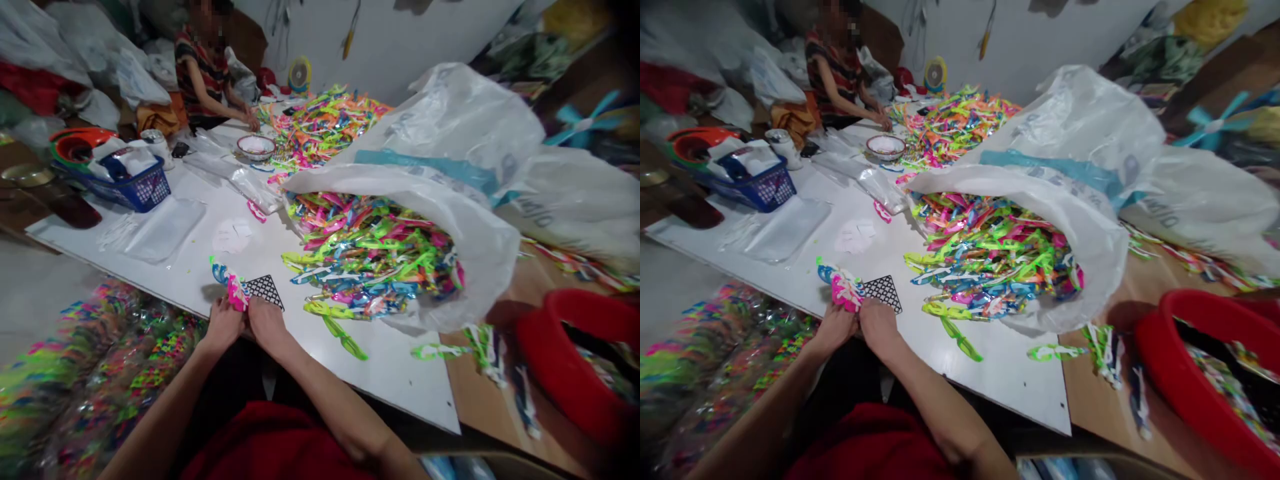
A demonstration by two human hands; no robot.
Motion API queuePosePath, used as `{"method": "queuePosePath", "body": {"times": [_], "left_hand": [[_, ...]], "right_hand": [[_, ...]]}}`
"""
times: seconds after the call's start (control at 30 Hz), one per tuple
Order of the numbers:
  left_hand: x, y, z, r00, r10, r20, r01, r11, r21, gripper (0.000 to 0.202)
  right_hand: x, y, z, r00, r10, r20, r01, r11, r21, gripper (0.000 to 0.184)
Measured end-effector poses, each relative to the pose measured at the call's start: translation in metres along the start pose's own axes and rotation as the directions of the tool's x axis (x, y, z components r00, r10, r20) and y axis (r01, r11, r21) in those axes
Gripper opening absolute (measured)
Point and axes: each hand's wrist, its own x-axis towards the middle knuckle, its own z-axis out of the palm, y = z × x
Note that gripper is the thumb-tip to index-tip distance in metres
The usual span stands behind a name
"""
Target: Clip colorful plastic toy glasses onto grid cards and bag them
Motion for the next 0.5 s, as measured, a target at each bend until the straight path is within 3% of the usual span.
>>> {"method": "queuePosePath", "body": {"times": [0.07,0.13,0.2,0.23,0.3,0.4,0.5], "left_hand": [[0.0,-0.001,0.0,0.999,0.032,-0.03,-0.033,0.999,-0.011,0.034],[-0.002,-0.001,0.001,0.996,0.052,-0.066,-0.054,0.998,-0.022,0.039],[-0.004,-0.002,0.003,0.994,0.053,-0.093,-0.055,0.998,-0.014,0.04],[-0.005,-0.002,0.004,0.994,0.054,-0.098,-0.055,0.998,-0.007,0.04],[-0.005,-0.003,0.005,0.995,0.056,-0.087,-0.056,0.998,0.002,0.041],[-0.005,-0.003,0.005,0.997,0.039,-0.06,-0.04,0.999,-0.015,0.05],[-0.003,-0.002,0.003,0.999,0.038,-0.029,-0.039,0.999,-0.028,0.055]], "right_hand": [[0.004,0.027,-0.011,0.993,-0.108,0.046,0.101,0.985,0.141,0.018],[0.007,0.065,-0.033,0.994,-0.107,0.019,0.103,0.983,0.151,0.015],[0.01,0.102,-0.06,0.987,0.095,-0.132,-0.098,0.995,-0.017,0.023],[0.012,0.118,-0.073,0.957,0.196,-0.215,-0.22,0.971,-0.094,0.028],[0.017,0.14,-0.093,0.912,0.284,-0.295,-0.342,0.924,-0.169,0.035],[0.02,0.145,-0.1,0.904,0.299,-0.306,-0.357,0.922,-0.153,0.03],[0.012,0.12,-0.078,0.9,0.28,-0.334,-0.266,0.96,0.09,0.018]]}}
